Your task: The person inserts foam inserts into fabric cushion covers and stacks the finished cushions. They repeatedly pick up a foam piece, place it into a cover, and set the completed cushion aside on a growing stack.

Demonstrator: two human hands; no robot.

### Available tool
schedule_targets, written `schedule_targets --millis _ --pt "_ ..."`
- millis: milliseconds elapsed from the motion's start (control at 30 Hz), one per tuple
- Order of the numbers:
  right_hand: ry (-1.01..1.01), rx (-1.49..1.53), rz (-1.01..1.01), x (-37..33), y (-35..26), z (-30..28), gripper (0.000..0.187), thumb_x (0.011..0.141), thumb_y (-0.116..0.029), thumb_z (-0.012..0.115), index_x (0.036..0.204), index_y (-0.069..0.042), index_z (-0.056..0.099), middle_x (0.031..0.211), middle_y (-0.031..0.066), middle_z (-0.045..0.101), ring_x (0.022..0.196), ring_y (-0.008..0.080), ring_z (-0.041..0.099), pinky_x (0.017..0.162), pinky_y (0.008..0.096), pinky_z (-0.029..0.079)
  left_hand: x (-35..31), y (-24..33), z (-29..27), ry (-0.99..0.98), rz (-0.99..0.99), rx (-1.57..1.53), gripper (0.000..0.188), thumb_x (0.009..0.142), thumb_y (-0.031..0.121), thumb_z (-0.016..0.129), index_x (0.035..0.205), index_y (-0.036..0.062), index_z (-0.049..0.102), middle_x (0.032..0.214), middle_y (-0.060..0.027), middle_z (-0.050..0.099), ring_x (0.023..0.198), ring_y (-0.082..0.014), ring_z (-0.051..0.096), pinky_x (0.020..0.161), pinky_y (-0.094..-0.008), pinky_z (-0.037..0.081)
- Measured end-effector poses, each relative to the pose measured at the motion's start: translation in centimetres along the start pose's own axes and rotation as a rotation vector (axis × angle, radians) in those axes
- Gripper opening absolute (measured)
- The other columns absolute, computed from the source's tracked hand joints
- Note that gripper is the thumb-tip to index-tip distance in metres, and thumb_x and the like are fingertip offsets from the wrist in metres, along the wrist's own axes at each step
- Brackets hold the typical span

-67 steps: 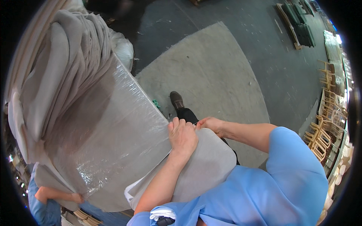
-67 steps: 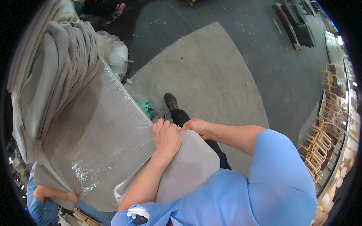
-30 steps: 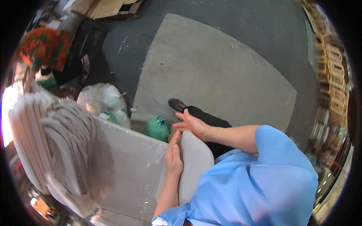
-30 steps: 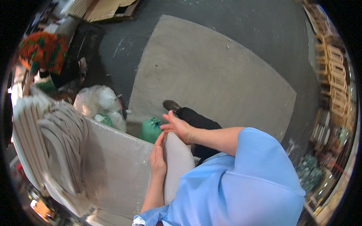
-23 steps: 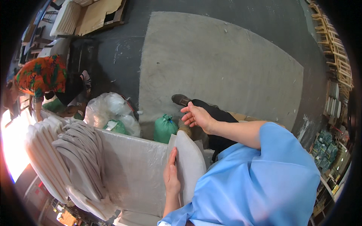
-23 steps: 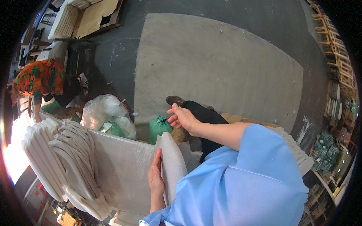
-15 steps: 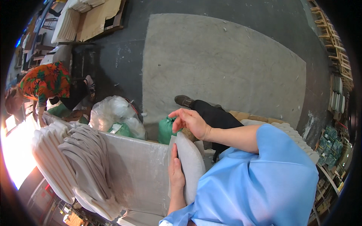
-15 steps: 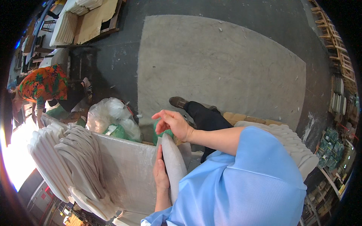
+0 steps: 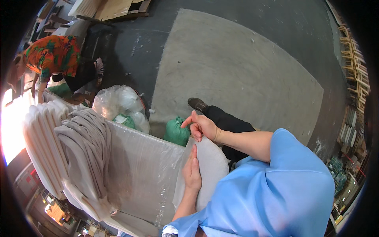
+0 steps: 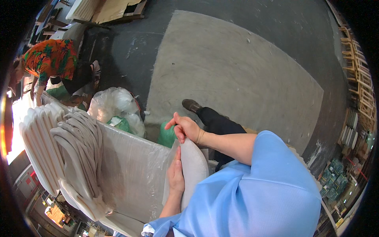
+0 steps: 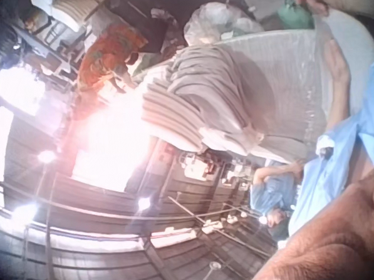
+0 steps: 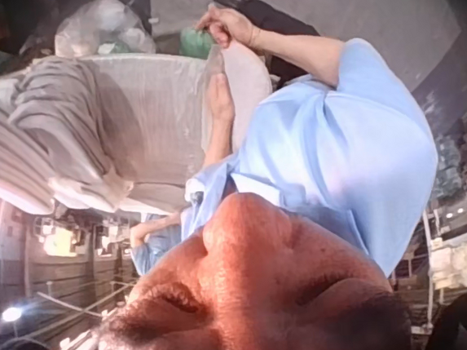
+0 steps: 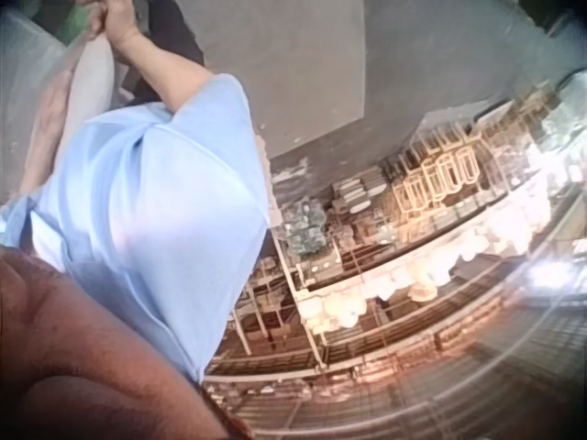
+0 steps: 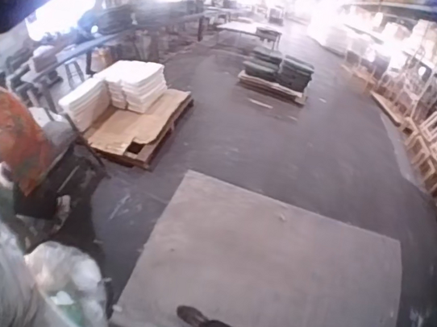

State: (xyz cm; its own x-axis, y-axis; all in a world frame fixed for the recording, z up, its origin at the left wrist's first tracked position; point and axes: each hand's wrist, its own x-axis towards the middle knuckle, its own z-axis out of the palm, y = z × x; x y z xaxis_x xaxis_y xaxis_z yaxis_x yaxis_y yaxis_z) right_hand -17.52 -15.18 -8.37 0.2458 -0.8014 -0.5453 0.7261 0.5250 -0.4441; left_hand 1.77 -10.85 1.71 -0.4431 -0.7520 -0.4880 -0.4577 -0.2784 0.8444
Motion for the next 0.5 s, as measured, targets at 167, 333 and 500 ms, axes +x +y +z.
schedule_targets --millis 167,333,500 --pt "-0.050 0.105 0.203 1.2 0.8 -0.6 0.072 0.109 -0.065 0.039 0.117 0.002 0.065 0.054 -0.0024 0.044 0.043 0.0106 0.045 0.048 0.0291 0.045 -0.2 -0.2 0.5 0.020 -0.015 0.005 0.049 0.111 0.019 0.041 0.151 -0.0060 0.053 0.157 -0.0233 0.052 0.150 -0.0334 0.046 0.125 -0.0401 0.030" --pt "-0.097 0.027 0.388 2.5 1.0 -0.5 0.055 0.110 -0.053 0.051 0.118 -0.001 0.065 0.057 -0.0019 0.044 0.045 0.0117 0.048 0.051 0.0322 0.048 -0.5 0.1 0.6 0.041 -0.027 0.014 0.048 0.110 0.017 0.041 0.151 -0.0062 0.053 0.157 -0.0239 0.053 0.150 -0.0338 0.047 0.125 -0.0397 0.031" --pt "0.075 -0.265 0.330 2.9 -1.5 -0.6 0.045 0.111 -0.047 0.052 0.120 -0.005 0.065 0.067 0.0011 0.057 0.055 0.0152 0.057 0.059 0.0324 0.052 -0.6 1.0 1.1 0.081 -0.021 0.028 0.047 0.109 0.014 0.043 0.151 -0.0057 0.053 0.156 -0.0238 0.053 0.150 -0.0338 0.047 0.125 -0.0392 0.032"
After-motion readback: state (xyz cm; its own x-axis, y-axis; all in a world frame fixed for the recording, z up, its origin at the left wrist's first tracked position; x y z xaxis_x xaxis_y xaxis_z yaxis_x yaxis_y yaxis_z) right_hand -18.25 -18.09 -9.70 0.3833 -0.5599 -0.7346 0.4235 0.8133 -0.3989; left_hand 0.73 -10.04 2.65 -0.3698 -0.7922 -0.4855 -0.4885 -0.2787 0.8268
